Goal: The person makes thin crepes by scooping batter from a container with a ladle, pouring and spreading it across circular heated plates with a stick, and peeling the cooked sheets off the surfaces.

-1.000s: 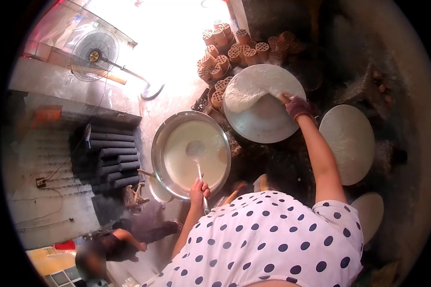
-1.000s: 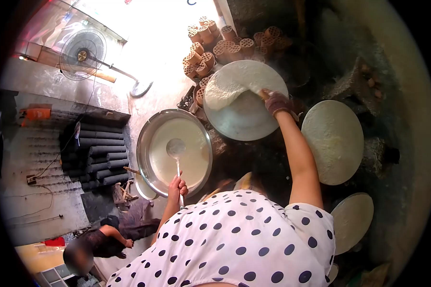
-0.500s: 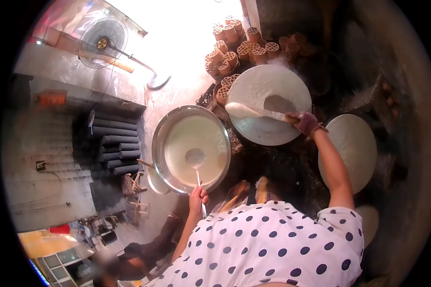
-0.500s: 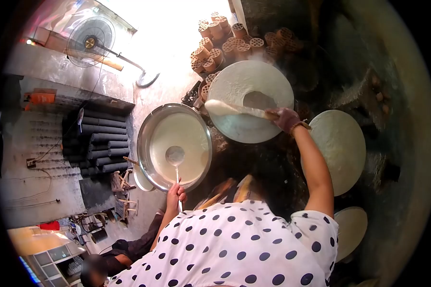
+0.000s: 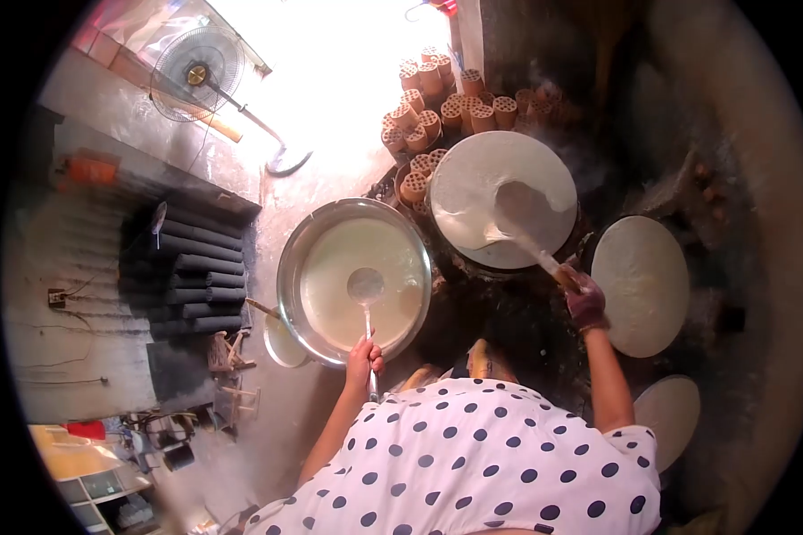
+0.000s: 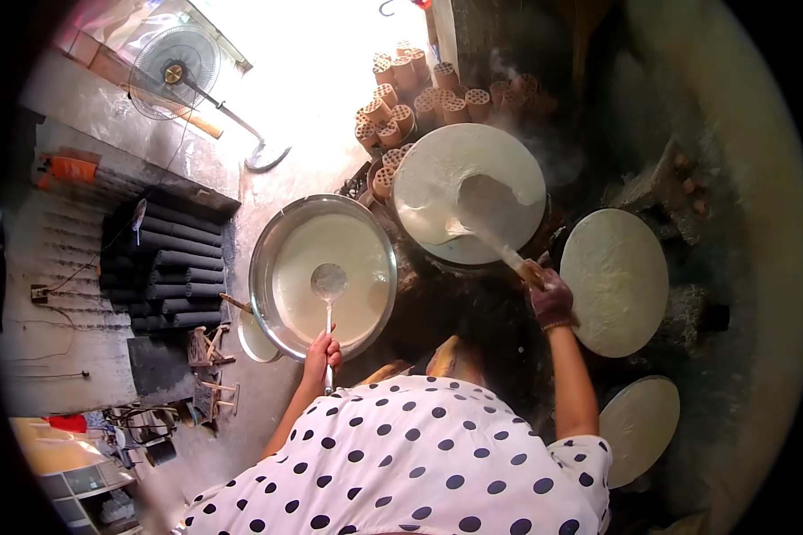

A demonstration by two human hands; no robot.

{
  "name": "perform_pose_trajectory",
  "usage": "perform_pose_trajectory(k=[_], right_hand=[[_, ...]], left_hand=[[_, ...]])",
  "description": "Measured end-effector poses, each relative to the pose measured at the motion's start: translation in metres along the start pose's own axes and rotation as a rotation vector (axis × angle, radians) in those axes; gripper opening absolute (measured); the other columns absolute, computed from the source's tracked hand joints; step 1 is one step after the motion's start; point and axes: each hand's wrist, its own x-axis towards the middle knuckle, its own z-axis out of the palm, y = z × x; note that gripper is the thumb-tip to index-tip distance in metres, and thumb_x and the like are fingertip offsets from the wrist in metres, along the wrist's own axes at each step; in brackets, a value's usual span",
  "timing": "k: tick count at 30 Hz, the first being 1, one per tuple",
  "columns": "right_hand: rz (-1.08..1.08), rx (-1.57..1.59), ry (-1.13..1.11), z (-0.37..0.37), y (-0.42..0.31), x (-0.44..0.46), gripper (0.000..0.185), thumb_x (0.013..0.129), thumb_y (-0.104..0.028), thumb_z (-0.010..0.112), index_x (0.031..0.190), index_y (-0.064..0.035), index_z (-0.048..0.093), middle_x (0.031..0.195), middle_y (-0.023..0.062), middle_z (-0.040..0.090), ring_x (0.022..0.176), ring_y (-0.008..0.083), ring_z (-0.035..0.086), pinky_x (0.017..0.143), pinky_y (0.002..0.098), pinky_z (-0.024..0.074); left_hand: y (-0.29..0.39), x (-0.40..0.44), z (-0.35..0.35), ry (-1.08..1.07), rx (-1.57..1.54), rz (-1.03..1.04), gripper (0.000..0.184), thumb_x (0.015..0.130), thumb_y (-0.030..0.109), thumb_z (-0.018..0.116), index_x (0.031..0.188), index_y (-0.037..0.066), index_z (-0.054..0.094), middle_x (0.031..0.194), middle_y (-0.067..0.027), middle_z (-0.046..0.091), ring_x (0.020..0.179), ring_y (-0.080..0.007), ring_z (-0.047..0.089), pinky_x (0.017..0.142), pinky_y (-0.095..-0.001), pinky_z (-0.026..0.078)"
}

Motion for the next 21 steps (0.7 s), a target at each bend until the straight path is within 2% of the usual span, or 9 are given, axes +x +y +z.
perform_pose_trajectory(k=[2,7,9,10,12,16,18,20,21], right_hand=[[0.153,0.383,0.365,0.058,-0.014,-0.015,0.030,0.082,-0.019,0.066,0.110,-0.0112,0.064,0.090,0.0078,0.066,0.080,0.0248,0.064,0.073,0.0371,0.0510],[0.704,0.950,-0.172,0.200,-0.123,0.024,0.023,0.091,-0.024,0.052,0.096,-0.0060,0.065,0.084,0.0128,0.065,0.078,0.0222,0.063,0.068,0.0364,0.0496],[0.744,0.875,-0.086,0.257,-0.157,0.036,0.023,0.090,-0.025,0.050,0.092,-0.0076,0.065,0.072,0.0107,0.063,0.067,0.0217,0.062,0.059,0.0354,0.0488],[0.713,0.465,0.068,0.291,-0.162,0.031,0.024,0.090,-0.028,0.049,0.092,-0.0087,0.064,0.067,0.0091,0.061,0.062,0.0215,0.061,0.056,0.0349,0.0484],[0.626,0.559,0.241,0.267,-0.186,0.005,0.012,0.089,-0.021,0.056,0.089,-0.0098,0.061,0.057,0.0029,0.056,0.040,0.0157,0.050,0.038,0.0282,0.0394],[1.034,1.703,-0.064,0.226,-0.121,-0.053,0.012,0.085,-0.020,0.057,0.076,-0.0124,0.057,0.054,0.0022,0.050,0.045,0.0163,0.051,0.039,0.0306,0.0414],[1.063,0.971,0.320,0.231,-0.164,-0.037,0.014,0.085,-0.024,0.057,0.080,-0.0113,0.061,0.059,0.0034,0.054,0.052,0.0178,0.055,0.046,0.0341,0.0445],[0.713,0.673,0.512,0.310,-0.134,-0.007,0.026,0.083,-0.027,0.057,0.087,-0.0038,0.068,0.067,0.0073,0.062,0.059,0.0170,0.057,0.057,0.0338,0.0458],[0.763,0.780,0.427,0.311,-0.157,0.004,0.021,0.083,-0.026,0.059,0.085,-0.0058,0.065,0.063,0.0049,0.058,0.053,0.0163,0.054,0.050,0.0321,0.0435]], left_hand=[[0.004,0.000,-0.011,-0.015,0.008,0.012,0.032,0.098,0.019,0.039,0.129,0.014,0.042,0.060,0.0048,0.039,0.040,-0.0056,0.035,0.037,-0.0213,0.030],[0.018,0.007,-0.053,-0.108,0.024,0.023,0.039,0.096,0.018,0.040,0.135,0.012,0.037,0.059,0.0032,0.039,0.040,-0.0072,0.037,0.036,-0.0221,0.031],[0.021,0.008,-0.074,-0.164,0.061,0.030,0.042,0.095,0.014,0.040,0.135,0.007,0.036,0.060,-0.0002,0.041,0.041,-0.0110,0.042,0.038,-0.0240,0.035],[0.023,0.007,-0.083,-0.169,0.054,0.017,0.042,0.095,0.014,0.040,0.135,0.007,0.035,0.060,-0.0005,0.041,0.041,-0.0112,0.042,0.037,-0.0236,0.035],[0.031,0.006,-0.100,-0.173,0.055,0.006,0.042,0.095,0.014,0.039,0.136,0.006,0.035,0.061,-0.0003,0.041,0.041,-0.0109,0.042,0.037,-0.0229,0.035],[0.036,0.004,-0.139,-0.159,0.087,0.024,0.040,0.096,0.017,0.040,0.136,0.011,0.036,0.059,0.0024,0.039,0.039,-0.0081,0.038,0.036,-0.0231,0.033],[0.036,0.002,-0.155,-0.137,0.088,0.033,0.040,0.096,0.017,0.039,0.136,0.010,0.036,0.059,0.0022,0.039,0.039,-0.0083,0.038,0.035,-0.0230,0.033],[0.039,0.003,-0.167,-0.125,0.095,0.049,0.039,0.096,0.015,0.041,0.134,0.011,0.039,0.061,0.0012,0.040,0.041,-0.0095,0.040,0.036,-0.0218,0.034],[0.043,0.000,-0.168,-0.124,0.114,0.032,0.039,0.096,0.016,0.041,0.135,0.011,0.039,0.061,0.0013,0.041,0.040,-0.0092,0.039,0.036,-0.0218,0.034]])
